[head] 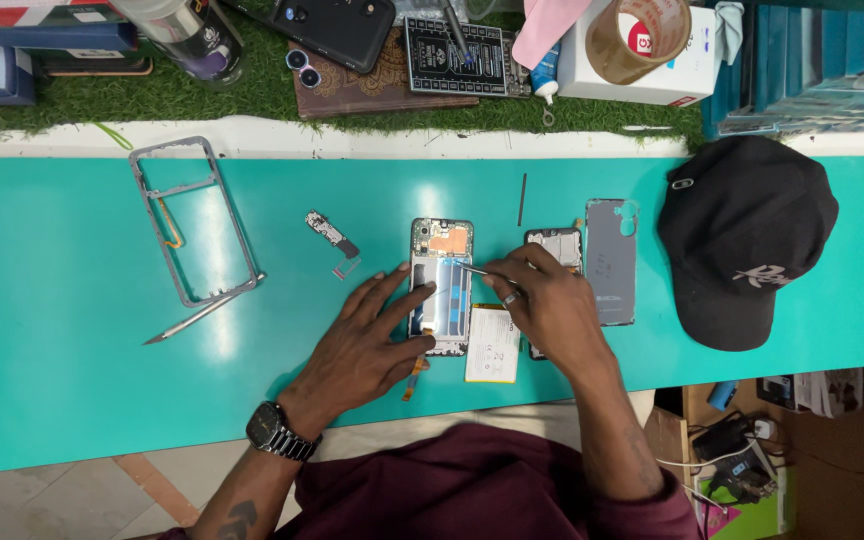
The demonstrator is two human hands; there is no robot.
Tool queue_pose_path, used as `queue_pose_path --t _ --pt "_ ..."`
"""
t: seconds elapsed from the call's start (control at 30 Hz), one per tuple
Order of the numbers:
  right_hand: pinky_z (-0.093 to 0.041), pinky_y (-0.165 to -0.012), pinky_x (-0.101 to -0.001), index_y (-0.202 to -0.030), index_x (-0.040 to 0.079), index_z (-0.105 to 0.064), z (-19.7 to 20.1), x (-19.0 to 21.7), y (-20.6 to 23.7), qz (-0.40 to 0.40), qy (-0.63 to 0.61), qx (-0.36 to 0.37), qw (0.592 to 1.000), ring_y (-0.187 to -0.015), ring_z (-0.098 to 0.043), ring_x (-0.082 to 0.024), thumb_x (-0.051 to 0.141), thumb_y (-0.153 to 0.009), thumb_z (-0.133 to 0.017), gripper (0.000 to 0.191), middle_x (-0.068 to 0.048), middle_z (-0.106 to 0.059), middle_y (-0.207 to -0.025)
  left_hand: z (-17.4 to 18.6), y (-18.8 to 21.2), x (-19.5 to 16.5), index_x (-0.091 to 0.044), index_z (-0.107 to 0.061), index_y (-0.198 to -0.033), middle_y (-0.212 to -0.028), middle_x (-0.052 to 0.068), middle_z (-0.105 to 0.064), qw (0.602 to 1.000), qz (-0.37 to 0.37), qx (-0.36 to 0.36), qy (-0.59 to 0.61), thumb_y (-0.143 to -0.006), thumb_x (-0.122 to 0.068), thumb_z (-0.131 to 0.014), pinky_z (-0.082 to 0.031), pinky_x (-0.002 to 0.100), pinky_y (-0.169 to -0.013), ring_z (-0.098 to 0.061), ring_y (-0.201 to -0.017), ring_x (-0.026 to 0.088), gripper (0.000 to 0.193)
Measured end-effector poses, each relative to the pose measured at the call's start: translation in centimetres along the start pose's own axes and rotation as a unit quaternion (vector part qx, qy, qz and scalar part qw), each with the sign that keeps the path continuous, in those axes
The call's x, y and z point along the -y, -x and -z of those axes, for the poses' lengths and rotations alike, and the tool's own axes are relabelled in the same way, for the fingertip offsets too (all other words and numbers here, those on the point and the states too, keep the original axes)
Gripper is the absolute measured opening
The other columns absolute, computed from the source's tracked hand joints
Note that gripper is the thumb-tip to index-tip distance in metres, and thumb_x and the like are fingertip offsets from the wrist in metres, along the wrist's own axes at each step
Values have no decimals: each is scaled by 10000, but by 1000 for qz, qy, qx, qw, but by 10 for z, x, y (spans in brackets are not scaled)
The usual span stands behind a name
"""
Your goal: The person disassembles two smartphones on a workbench, removes internal components including batteries and ribbon cables, and uses a screwdriver and tweezers to manipulate parts. The person works on both phones sequentially, removing and setting aside components while keeping the workspace organized.
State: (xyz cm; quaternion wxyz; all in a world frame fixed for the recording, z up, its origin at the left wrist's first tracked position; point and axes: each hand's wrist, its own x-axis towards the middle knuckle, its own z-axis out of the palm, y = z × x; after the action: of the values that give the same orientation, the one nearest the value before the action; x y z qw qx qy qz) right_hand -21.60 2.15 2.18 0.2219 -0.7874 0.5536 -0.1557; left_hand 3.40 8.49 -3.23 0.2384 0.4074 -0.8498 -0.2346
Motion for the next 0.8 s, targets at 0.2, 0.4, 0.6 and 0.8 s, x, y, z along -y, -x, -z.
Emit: queue_pose_path --t 0.2,0.4,0.6,0.8 --pt "-550 -585 -375 -1035 122 -780 3 1 -6 -14 -7 23 1000 -638 -692 -214 218 -928 -736 150 -37 -710 -964 1 -1 0 -188 -766 -953 -1499 108 -503 1000 4 -1 3 -778 -319 -800 -304 567 -1198 -344 -1465 369 221" --pt "-564 -625 -377 -1063 126 -788 0 1 -12 -27 -59 37 997 -715 -704 -239 207 -916 -741 174 -64 -707 -951 0 -1 -1 -182 -758 -954 -1493 113 -502 1000 5 2 9 -776 -322 -809 -303 573 -1194 -343 -1461 372 233" --pt "-570 -636 -362 -1039 111 -792 -6 -6 -11 -11 -82 26 996 -736 -712 -233 179 -907 -751 154 -64 -722 -953 0 0 0 -177 -751 -953 -1489 116 -505 1000 4 -2 5 -775 -314 -809 -311 572 -1193 -350 -1459 373 232" --pt "-563 -567 -314 -990 80 -800 -5 -21 -1 5 -144 74 987 -729 -721 -167 137 -878 -762 131 -50 -764 -938 0 1 -1 -182 -756 -963 -1476 148 -500 1000 7 -5 11 -783 -303 -809 -311 577 -1195 -352 -1457 384 223"
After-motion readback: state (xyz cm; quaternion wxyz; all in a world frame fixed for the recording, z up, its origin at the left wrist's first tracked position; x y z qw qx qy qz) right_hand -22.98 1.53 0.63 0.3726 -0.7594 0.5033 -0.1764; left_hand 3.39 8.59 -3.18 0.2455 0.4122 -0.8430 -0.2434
